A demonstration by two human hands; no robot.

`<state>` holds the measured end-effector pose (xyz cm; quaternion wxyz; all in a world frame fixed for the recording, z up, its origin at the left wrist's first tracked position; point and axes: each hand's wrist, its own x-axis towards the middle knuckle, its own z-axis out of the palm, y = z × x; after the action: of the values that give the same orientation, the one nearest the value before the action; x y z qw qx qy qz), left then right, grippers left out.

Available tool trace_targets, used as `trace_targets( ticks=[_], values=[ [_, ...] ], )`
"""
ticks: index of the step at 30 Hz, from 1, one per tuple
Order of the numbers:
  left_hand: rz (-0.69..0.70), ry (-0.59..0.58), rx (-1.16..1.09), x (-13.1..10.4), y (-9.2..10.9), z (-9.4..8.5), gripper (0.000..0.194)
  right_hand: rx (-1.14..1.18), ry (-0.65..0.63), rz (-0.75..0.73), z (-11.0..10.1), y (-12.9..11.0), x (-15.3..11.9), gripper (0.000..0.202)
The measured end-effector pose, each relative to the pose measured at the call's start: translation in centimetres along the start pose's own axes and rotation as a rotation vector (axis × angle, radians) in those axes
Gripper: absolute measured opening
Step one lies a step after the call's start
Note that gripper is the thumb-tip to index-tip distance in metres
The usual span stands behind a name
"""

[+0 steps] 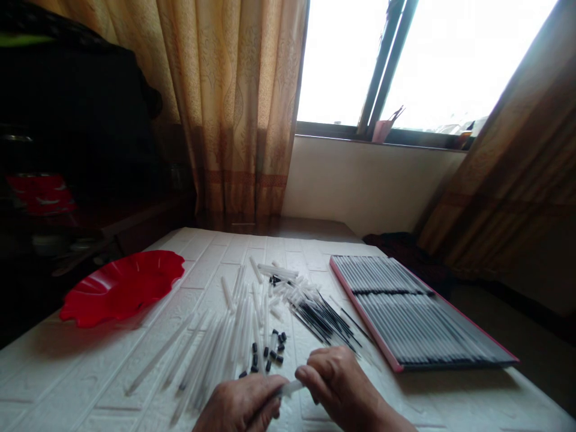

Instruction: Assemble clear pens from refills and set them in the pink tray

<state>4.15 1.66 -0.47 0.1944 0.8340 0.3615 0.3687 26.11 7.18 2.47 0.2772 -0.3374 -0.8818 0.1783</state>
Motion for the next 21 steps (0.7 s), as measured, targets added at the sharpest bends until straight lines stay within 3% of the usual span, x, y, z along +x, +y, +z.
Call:
trace_targets(
  ticks=[4, 11, 14, 21],
  values=[
    [-0.04, 0.042, 0.0, -0.3, -0.3, 0.2, 0.024, 0.135, 0.014, 0.044, -1.1, -1.2, 0.2, 0.024],
    [-0.06, 0.04, -0.007, -0.4, -0.5, 0.2, 0.025, 0.23, 0.082, 0.054, -1.8, -1.7, 0.3, 0.012],
    [-0.062, 0.03, -0.005, -0.4, -0.4, 0.1, 0.024, 0.205, 0.072, 0.064, -1.4, -1.2, 0.3, 0.015],
    [-0.038, 0.002, -0.004, -0.3, -0.3, 0.1, 0.024, 0.03, 0.065, 0.084, 0.2, -0.3, 0.2, 0.048]
  ],
)
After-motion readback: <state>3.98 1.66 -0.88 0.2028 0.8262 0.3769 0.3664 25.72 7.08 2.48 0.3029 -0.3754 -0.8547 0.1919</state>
